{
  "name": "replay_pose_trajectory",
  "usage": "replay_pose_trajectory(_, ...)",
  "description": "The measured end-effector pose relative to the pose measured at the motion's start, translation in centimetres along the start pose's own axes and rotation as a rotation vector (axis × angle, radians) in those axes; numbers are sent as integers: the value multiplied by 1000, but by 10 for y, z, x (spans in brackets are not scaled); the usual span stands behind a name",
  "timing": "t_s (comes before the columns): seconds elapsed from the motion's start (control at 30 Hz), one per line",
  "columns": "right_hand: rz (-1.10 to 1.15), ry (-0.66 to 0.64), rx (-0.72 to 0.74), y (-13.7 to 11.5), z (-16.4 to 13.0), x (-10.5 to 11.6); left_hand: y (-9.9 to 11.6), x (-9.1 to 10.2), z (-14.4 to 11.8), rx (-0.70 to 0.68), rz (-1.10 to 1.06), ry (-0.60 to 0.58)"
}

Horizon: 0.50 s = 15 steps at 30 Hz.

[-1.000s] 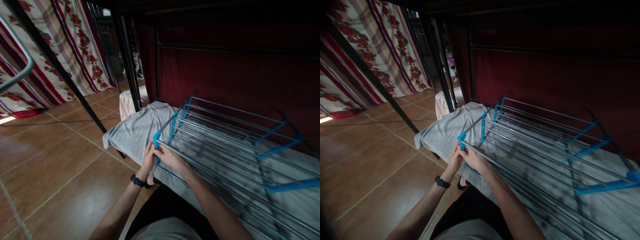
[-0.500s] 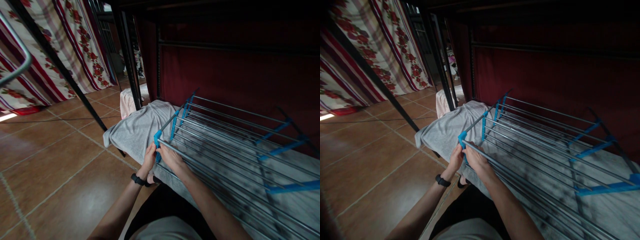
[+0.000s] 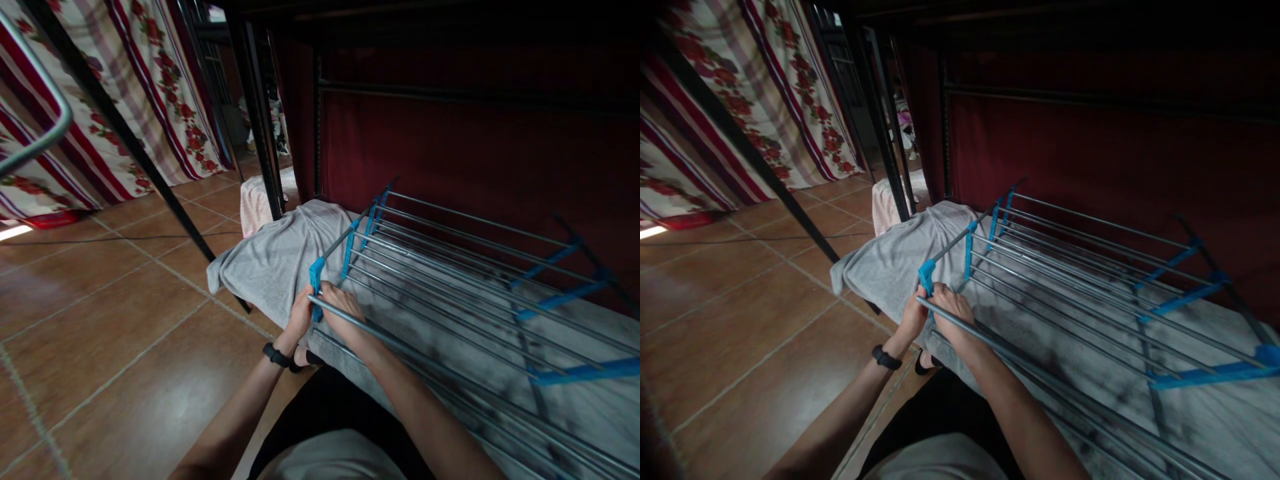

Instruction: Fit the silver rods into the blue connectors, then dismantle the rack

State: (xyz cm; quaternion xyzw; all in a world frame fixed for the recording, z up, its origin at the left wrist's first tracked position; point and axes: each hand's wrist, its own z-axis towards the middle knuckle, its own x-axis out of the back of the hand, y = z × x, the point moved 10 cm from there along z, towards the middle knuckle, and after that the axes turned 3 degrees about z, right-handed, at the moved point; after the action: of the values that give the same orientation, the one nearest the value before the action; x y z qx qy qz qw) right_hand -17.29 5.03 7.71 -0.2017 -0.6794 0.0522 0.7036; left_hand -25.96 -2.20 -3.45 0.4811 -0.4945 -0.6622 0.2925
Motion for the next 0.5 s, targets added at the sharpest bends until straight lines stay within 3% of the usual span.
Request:
replay_pose_trajectory(0.23,233,-64,7,9,5,-4,23,-4,-6,-106,217,-10)
replay_pose_trajectory(0.5,352,-87,47,16,21,-18,9,-10,-4,-30,130,-38)
